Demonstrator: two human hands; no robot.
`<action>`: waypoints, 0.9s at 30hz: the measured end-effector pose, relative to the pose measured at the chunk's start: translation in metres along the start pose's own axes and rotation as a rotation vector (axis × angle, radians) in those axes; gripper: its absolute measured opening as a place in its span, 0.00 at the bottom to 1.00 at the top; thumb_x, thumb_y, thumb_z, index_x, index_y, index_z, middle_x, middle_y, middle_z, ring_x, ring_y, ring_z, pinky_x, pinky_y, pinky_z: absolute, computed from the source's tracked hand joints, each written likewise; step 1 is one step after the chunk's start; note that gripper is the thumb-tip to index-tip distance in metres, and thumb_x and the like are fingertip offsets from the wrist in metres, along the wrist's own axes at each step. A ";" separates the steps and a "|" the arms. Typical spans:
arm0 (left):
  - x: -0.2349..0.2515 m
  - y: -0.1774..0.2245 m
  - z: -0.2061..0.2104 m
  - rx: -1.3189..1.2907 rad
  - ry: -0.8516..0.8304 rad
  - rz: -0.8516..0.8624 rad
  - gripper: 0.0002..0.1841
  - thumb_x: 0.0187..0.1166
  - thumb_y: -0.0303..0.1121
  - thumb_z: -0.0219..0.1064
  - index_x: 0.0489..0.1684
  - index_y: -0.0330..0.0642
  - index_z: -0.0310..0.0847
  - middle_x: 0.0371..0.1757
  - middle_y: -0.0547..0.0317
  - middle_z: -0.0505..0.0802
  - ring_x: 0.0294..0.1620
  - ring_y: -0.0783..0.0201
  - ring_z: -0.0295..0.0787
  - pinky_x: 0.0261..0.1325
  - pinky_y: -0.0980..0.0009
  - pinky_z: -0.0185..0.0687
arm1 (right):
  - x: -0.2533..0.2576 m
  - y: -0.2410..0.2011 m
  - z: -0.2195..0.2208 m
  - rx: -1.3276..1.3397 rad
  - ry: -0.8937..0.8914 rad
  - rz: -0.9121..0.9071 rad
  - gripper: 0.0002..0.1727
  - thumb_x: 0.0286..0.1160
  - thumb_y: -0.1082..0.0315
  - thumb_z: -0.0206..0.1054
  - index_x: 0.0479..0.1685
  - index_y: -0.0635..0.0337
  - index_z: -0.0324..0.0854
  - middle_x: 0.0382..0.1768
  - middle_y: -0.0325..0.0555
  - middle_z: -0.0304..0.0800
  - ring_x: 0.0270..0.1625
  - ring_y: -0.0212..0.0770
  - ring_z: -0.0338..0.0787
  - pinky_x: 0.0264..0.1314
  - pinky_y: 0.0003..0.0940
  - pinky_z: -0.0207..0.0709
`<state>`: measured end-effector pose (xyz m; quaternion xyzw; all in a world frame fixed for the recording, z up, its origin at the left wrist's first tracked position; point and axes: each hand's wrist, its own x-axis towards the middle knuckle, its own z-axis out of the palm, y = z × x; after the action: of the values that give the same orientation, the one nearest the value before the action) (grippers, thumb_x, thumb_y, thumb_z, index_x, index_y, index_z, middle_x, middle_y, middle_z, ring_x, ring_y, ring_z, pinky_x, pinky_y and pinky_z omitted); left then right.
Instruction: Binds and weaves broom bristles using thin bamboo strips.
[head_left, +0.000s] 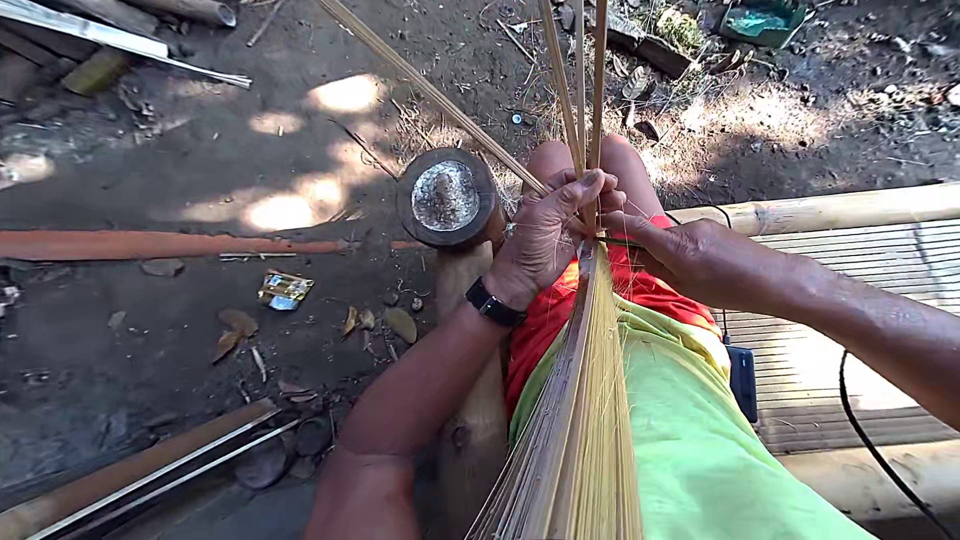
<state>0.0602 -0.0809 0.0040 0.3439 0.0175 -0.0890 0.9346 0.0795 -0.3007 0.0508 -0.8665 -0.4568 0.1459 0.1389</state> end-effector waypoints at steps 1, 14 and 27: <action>0.000 0.000 0.000 -0.005 -0.019 0.000 0.08 0.86 0.30 0.60 0.49 0.37 0.84 0.45 0.45 0.94 0.51 0.54 0.94 0.61 0.58 0.89 | 0.000 -0.002 -0.001 -0.004 0.006 0.006 0.31 0.85 0.67 0.61 0.88 0.43 0.62 0.23 0.41 0.83 0.22 0.46 0.86 0.22 0.48 0.81; 0.000 -0.003 -0.008 -0.085 -0.106 -0.008 0.17 0.83 0.47 0.67 0.48 0.39 0.89 0.48 0.46 0.95 0.59 0.52 0.92 0.68 0.56 0.86 | -0.001 -0.008 0.009 0.054 0.068 0.060 0.35 0.77 0.70 0.69 0.84 0.41 0.62 0.27 0.41 0.86 0.23 0.45 0.88 0.23 0.50 0.83; 0.005 -0.006 -0.008 -0.148 -0.063 -0.037 0.20 0.93 0.44 0.50 0.53 0.39 0.84 0.49 0.44 0.93 0.58 0.45 0.92 0.68 0.45 0.85 | -0.008 -0.004 0.025 0.090 0.148 0.012 0.49 0.76 0.74 0.69 0.96 0.32 0.47 0.34 0.44 0.87 0.23 0.46 0.86 0.23 0.50 0.83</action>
<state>0.0638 -0.0809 -0.0067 0.2708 0.0011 -0.1154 0.9557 0.0634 -0.3024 0.0304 -0.8704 -0.4333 0.1026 0.2102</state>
